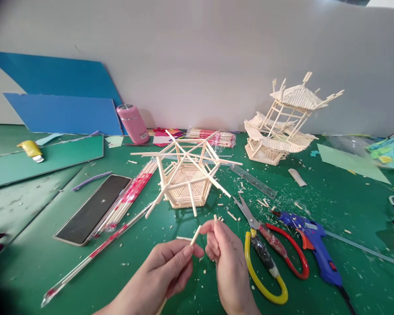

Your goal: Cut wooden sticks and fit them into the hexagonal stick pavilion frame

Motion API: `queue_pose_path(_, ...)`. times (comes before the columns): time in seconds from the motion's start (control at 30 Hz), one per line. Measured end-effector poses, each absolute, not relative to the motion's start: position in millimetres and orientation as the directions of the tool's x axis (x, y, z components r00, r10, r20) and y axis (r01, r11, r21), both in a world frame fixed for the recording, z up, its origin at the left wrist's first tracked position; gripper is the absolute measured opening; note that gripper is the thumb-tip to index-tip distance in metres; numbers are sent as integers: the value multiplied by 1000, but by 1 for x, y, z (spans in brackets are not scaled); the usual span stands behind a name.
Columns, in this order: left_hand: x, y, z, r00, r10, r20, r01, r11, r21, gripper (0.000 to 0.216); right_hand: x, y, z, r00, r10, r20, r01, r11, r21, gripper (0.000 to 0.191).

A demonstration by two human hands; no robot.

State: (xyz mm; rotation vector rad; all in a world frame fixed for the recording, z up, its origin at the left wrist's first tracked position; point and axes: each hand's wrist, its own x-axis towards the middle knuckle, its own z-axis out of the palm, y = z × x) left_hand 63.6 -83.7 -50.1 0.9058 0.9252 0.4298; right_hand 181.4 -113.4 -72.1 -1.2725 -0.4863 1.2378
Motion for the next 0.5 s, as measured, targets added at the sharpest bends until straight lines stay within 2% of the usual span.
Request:
queue_pose_path(0.1, 63, -81, -50, 518, 681, -518, 23, 594, 804, 31, 185, -114, -76, 371, 845, -385, -554, -131, -822, 26)
queue_pose_path(0.27, 62, -78, -55, 503, 707, -497, 84, 532, 843, 31, 185, -119, -75, 283, 845, -453, -578, -227, -784, 25)
queue_pose_path(0.37, 63, -75, -56, 499, 745, -442, 94, 461, 883, 29, 186, -121, -74, 259, 882, -393, -390, -276, -878, 23)
queue_pose_path(0.5, 63, -72, -54, 560, 727, -397, 70, 435, 898, 32, 186, -118, -64, 240, 939, -245, -125, -220, -967, 35)
